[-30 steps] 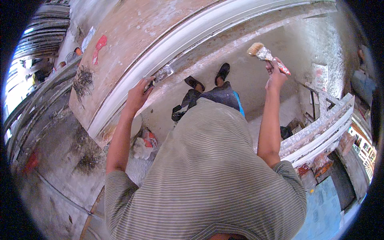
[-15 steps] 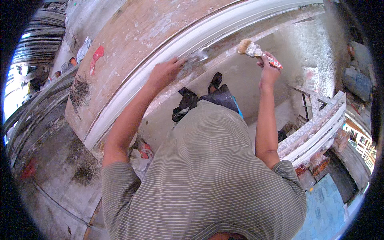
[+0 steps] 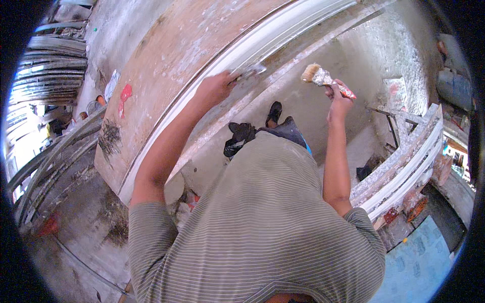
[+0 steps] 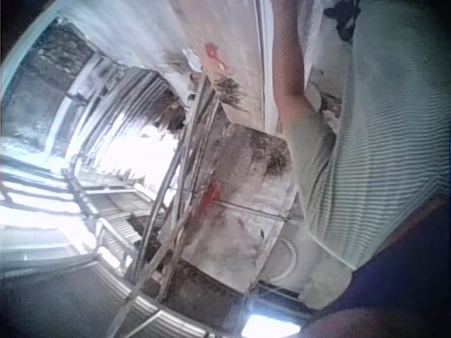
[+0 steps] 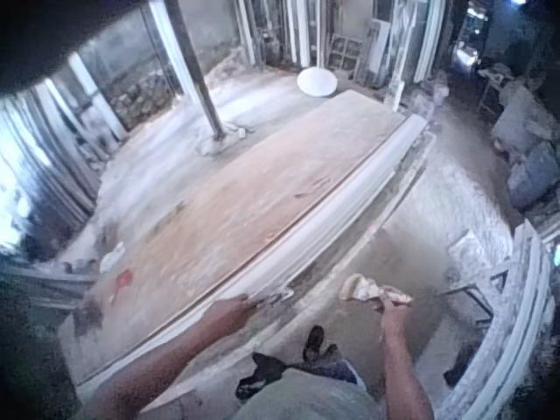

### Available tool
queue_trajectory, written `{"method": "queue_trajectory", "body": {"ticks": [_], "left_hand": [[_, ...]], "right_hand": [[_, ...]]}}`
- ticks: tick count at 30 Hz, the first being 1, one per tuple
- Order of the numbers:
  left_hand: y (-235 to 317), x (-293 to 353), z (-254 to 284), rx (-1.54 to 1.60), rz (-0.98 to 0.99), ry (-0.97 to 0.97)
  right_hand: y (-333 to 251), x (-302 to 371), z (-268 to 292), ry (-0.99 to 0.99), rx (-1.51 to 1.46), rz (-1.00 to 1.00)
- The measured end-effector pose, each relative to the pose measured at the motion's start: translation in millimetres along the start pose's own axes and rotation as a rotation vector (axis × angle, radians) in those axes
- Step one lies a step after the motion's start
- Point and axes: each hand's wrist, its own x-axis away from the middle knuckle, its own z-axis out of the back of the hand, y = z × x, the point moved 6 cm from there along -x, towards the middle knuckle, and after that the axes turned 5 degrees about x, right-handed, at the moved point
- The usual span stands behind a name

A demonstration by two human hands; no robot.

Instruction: The person uses a scraper and a brush to clean a long white molding piece on a workbench. They scrape along the grooves, brush away debris, and then lift the cleaned molding to inspect it before placing it upright against a wall.

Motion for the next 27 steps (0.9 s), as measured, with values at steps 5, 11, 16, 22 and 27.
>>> {"method": "queue_trajectory", "body": {"ticks": [5, 11, 16, 22, 27], "left_hand": [[70, -118, 13, -0.073, -0.029, 0.036], [53, -80, 4, -0.12, 0.049, 0.018], [42, -36, 12, -0.061, 0.035, 0.015], [122, -216, 26, -0.124, -0.052, 0.005], [149, -329, 30, -0.144, -0.05, 0.012]], "right_hand": [[2, -11, 28, 0.0, -0.013, -0.044], [-1, -22, 48, 0.0, -0.065, -0.034], [14, -32, 63, 0.07, -0.14, -0.082], [16, -37, 64, 0.104, -0.117, -0.127], [-15, -68, 70, 0.143, -0.037, -0.098]]}}
